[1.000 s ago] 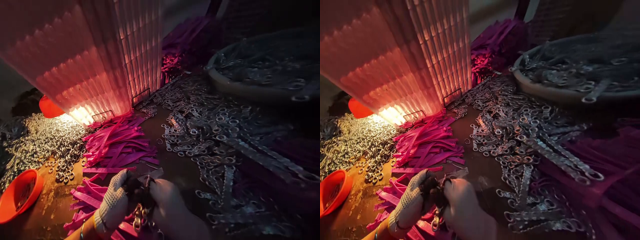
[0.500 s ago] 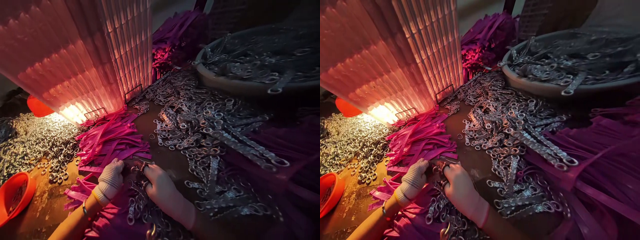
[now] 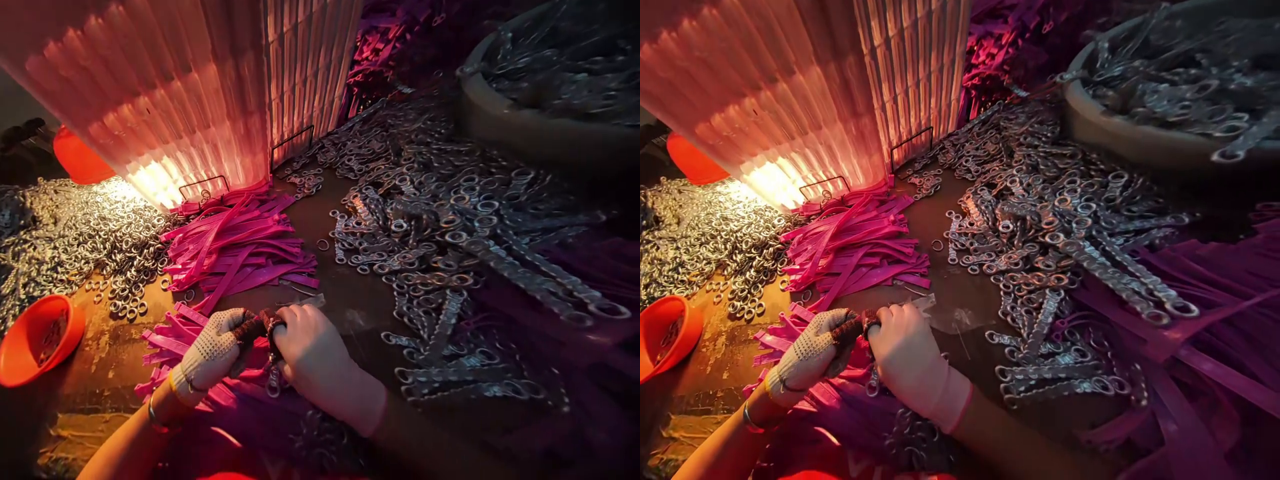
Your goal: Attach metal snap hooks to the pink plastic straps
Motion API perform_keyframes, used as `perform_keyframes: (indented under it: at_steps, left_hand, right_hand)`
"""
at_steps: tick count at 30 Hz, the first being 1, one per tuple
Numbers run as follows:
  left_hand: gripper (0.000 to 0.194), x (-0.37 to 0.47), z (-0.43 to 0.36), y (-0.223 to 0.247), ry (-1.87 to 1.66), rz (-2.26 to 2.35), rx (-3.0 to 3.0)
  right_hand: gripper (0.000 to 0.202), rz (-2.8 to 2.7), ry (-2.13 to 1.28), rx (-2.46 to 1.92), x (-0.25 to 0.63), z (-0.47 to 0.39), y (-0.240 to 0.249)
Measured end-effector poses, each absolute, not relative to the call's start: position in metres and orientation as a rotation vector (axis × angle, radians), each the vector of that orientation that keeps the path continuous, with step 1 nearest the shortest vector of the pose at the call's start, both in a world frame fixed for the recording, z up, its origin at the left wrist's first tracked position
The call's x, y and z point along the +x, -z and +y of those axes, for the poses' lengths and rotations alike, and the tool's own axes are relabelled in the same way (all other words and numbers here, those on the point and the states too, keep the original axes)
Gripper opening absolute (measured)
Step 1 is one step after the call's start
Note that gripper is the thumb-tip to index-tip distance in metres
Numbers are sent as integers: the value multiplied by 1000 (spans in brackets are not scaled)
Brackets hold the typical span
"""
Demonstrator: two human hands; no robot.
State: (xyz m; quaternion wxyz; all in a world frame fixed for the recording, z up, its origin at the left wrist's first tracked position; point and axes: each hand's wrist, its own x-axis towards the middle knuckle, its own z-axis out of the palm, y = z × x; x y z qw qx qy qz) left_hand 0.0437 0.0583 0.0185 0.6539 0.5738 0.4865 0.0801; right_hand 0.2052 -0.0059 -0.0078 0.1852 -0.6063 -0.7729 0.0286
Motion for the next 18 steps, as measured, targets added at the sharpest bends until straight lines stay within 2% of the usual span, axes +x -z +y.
perform_keyframes:
  at_steps: [3, 7, 11, 15, 18]
  left_hand:
    - [34, 40, 55, -14, -200, 1077, 1612]
    - [12, 34, 46, 4, -224, 1063, 2035]
    - [17, 26, 41, 12, -144, 1011, 2007]
    - [23, 19, 42, 7, -248, 967, 1761]
    - [22, 17, 38, 11, -346, 994, 1885]
  right_hand:
    - [16, -2222, 128, -1625, 206, -11, 13]
    - [9, -2282, -3, -1710, 204, -15, 19]
    - [21, -2249, -218, -1838, 201, -16, 16]
    - [35, -2325, -512, -1831, 201, -9, -4]
    - [39, -2415, -754, -2005, 199, -2, -17]
